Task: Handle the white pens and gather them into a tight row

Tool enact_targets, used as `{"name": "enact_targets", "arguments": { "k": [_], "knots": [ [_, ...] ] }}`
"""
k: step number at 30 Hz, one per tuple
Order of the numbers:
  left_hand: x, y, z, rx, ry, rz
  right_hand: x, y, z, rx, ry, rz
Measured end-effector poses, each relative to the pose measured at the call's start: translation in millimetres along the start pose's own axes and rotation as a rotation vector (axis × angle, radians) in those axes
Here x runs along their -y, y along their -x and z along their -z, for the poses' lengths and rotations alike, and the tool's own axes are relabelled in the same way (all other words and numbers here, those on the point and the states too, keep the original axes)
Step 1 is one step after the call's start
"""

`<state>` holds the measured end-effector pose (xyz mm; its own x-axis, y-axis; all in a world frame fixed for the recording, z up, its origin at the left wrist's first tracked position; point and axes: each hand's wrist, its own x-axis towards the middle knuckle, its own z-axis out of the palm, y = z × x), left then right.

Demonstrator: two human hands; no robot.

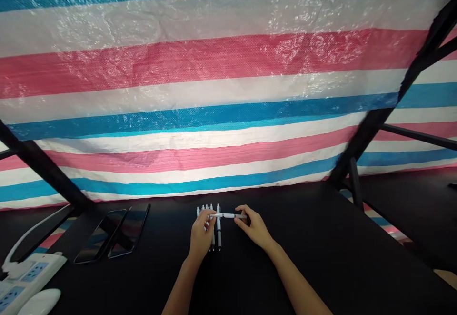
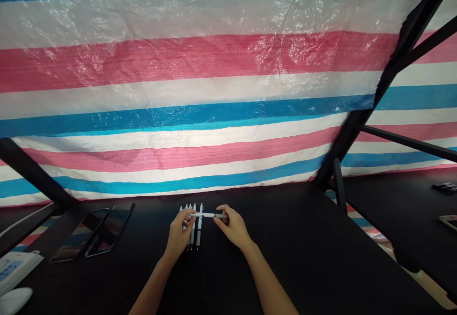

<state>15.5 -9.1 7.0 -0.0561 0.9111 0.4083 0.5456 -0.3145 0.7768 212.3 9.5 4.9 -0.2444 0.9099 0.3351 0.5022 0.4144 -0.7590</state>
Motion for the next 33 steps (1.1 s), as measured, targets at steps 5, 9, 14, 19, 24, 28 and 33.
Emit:
{"name": "enact_targets", "arguments": {
  "k": [5,9,14,19,24,28,33],
  "knots": [
    [0.8,-0.1,0.4,-0.005,-0.001,0.013,0.9,-0.6,-0.6,0.009,-0.002,0.029],
    [1.5,-0.5,0.3,-0.011,0.004,0.004,0.4,-1.5,-0.4,0.008,0.021,0.045],
    [0.2,-0.4,1.0,-0.004,0.006,0.009,-3.6,-0.4,-1.1,-0.036,-0.007,-0.01],
    [-1.1,-0.3,1.7,-0.01,0.008,0.018,-3.2,-0.3,-1.1,-0.028,-0.014,0.015],
    [-0.8,-0.4,1.3,-0.021,-0.001,0.024,-0.4,-1.4,1.0,-0.031,0.073,0.049],
    [0.1,-0.4,1.1,-0.02,0.001,0.006,-2.4,-0.6,0.6,-0.034,0.014,0.016],
    [1.5,-0.4,0.9,-0.018,0.002,0.013,-6.4,-0.4,-1.1,-0.031,-0.064,0.01]
  ]
}}
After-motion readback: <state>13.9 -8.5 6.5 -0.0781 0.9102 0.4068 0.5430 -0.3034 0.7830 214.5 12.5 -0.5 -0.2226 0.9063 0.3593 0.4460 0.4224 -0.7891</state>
